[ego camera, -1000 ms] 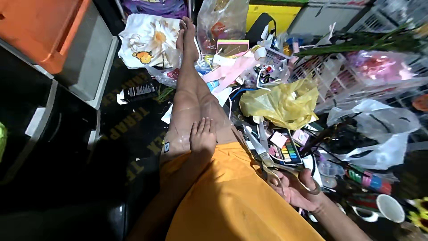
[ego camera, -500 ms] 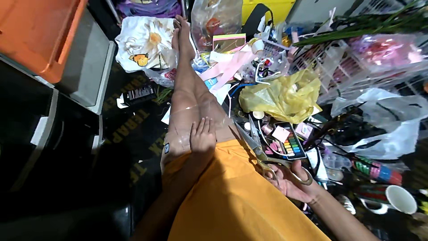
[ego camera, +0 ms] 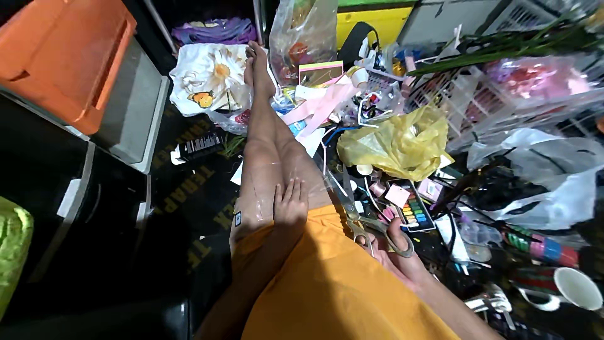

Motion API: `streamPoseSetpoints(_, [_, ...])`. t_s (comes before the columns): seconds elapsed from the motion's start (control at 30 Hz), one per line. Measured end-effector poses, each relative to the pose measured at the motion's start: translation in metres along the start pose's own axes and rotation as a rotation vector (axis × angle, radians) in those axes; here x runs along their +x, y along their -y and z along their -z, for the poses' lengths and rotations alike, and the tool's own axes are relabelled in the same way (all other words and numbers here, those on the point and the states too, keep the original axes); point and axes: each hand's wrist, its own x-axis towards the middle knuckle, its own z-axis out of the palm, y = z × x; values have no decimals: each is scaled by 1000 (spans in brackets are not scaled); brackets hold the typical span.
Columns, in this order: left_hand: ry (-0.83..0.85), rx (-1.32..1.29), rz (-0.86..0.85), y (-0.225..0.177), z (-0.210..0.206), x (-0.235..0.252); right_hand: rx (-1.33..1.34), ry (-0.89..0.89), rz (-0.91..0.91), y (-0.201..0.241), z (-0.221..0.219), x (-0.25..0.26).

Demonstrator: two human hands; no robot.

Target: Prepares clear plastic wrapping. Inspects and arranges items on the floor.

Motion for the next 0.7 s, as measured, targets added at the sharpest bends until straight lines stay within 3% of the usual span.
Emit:
streamPoseSetpoints(0.2, [60,14,29,0,3,1,-80,-129,4,-4,1,-3])
streamPoseSetpoints(0.47, [-175,8,-104,2,0,-12,59,17,25,-8,-7,15])
streamPoseSetpoints(0.7, [-91,-37,-75,3,11,-15,135,-1,-15,-12,-8,17])
